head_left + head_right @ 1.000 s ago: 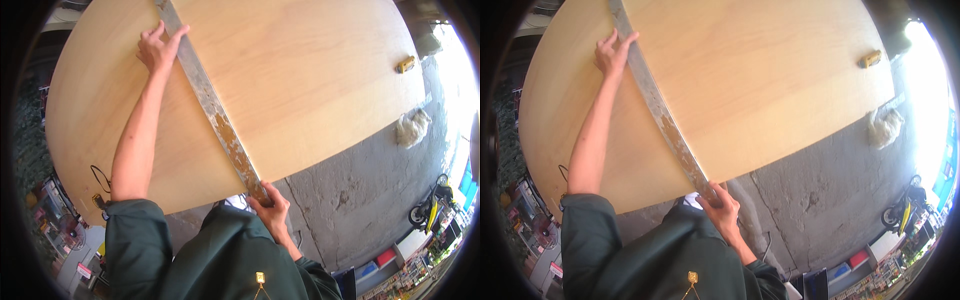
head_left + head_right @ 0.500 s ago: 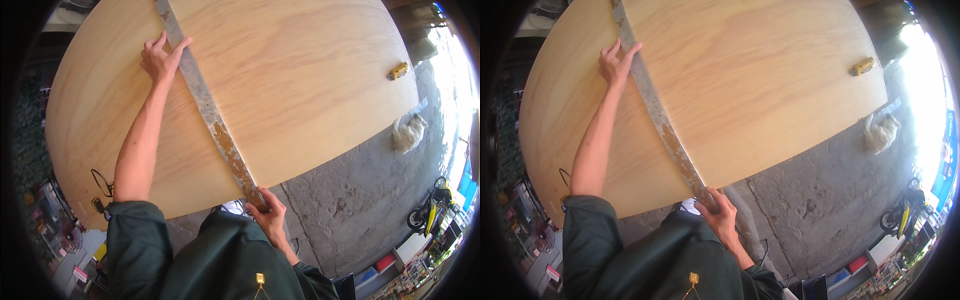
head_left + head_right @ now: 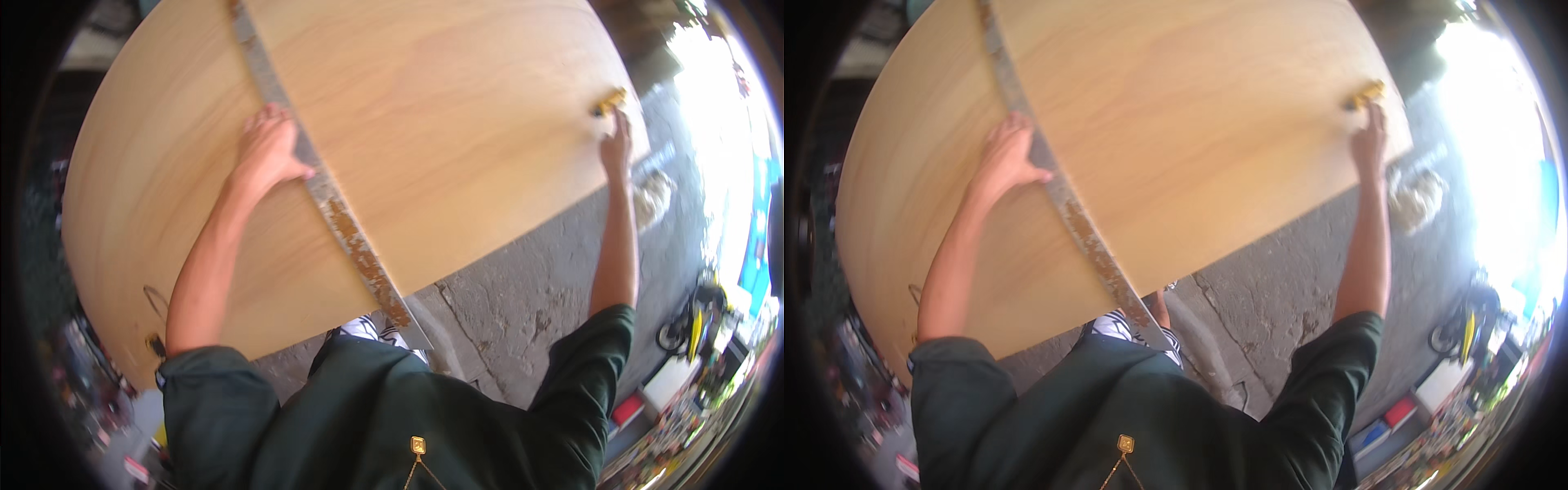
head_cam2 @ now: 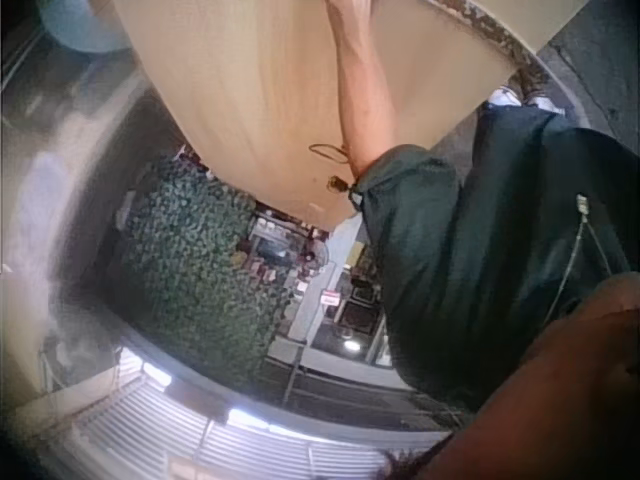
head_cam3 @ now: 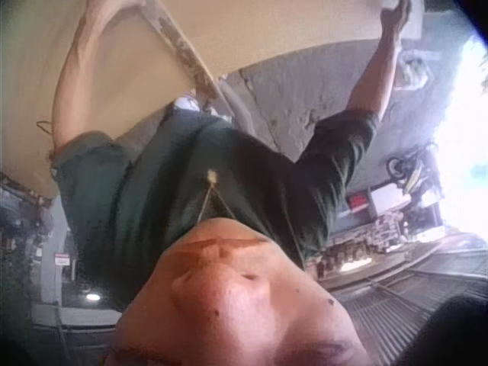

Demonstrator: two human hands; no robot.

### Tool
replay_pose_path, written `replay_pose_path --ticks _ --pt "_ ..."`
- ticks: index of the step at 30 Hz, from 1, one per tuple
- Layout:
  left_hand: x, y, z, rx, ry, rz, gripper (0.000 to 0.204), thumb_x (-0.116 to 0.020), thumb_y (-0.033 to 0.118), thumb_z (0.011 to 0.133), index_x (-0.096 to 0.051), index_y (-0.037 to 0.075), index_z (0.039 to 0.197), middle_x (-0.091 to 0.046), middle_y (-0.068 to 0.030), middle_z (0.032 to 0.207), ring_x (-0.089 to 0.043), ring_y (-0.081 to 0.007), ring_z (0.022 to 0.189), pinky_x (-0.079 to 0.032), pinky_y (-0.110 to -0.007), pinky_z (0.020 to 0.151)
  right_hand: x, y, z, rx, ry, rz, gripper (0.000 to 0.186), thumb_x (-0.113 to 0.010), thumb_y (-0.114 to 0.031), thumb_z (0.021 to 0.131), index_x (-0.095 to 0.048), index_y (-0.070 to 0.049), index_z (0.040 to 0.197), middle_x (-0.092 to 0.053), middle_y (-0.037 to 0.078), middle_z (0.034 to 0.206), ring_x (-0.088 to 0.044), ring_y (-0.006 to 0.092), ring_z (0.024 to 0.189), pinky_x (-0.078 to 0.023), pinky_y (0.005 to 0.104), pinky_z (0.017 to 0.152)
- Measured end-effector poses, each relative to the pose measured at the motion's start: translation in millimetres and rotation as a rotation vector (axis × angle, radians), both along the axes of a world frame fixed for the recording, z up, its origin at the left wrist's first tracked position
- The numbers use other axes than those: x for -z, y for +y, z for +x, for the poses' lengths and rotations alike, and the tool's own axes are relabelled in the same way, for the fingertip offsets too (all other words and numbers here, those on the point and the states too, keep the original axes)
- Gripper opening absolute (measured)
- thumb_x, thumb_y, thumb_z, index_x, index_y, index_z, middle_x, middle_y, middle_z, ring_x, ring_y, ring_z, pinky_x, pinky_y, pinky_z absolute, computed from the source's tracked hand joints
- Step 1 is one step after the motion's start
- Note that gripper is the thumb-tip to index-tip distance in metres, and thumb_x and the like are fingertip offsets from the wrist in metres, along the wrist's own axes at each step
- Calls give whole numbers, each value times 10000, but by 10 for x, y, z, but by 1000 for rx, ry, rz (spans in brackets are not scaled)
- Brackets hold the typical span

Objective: The person measures and marks a large sheet of plywood with a tape measure and pencil. They then use a metal straightedge and a utility knife to score and cut the plywood into smaller rectangular pieces, separating the cut sections and moving them aside.

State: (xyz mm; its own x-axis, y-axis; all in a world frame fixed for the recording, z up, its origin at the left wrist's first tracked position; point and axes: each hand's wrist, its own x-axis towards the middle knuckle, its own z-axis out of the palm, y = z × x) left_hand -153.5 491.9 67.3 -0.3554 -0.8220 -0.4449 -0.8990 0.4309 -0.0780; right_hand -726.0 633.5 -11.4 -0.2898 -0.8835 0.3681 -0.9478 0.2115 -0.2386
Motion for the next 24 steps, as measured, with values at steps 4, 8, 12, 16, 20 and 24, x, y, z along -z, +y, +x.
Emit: replay_pose_path --ticks 4,8,12,16,20,24 --pt "-158 -74 -197 -70 -85 127 666 -899 277 504 -638 -12 1045 -500 -277 1294 -380 -385 1307 -297 -534 1056 87 -436 -423 154 18 308 858 -395 169 641 -393 -226 1402 -377 154 1439 -523 354 1164 -487 422 851" --pt "-165 -93 -220 -58 -67 98 487 -901 258 514 -695 43 900 -614 -226 1159 -419 -371 1283 -327 -583 996 150 -537 -716 72 235 400 471 -477 -94 881 -449 -235 1330 -482 66 1367 -570 389 1066 -484 466 805" --pt "-307 -23 -195 -64 -84 144 555 -906 284 496 -659 -6 898 -610 -211 1104 -516 -348 1161 -357 -565 974 -126 -642 -122 56 488 404 404 -484 -270 936 -432 -188 1328 -570 152 1183 -584 420 963 -465 514 801" --pt "-120 -30 -87 -2 -49 29 474 -899 293 508 -675 42 842 -680 -132 940 -547 -323 1119 -400 -526 888 -238 -711 434 178 16 209 379 -433 -330 971 -453 -112 1280 -621 151 992 -619 274 790 -500 420 688" --pt "-176 -60 -143 15 -56 38 486 -896 289 511 -668 39 860 -682 -128 932 -558 -327 1103 -407 -516 879 -516 -769 1380 267 -1250 -96 412 -395 -298 991 -421 -30 1305 -617 172 957 -586 193 739 -505 278 631" --pt "-192 -86 -149 -10 -70 111 524 -895 294 516 -650 5 878 -657 -175 997 -546 -340 1123 -404 -520 895 -437 -901 2062 64 -1765 -45 419 -431 -151 979 -361 84 1319 -570 241 1117 -598 232 826 -533 309 714"
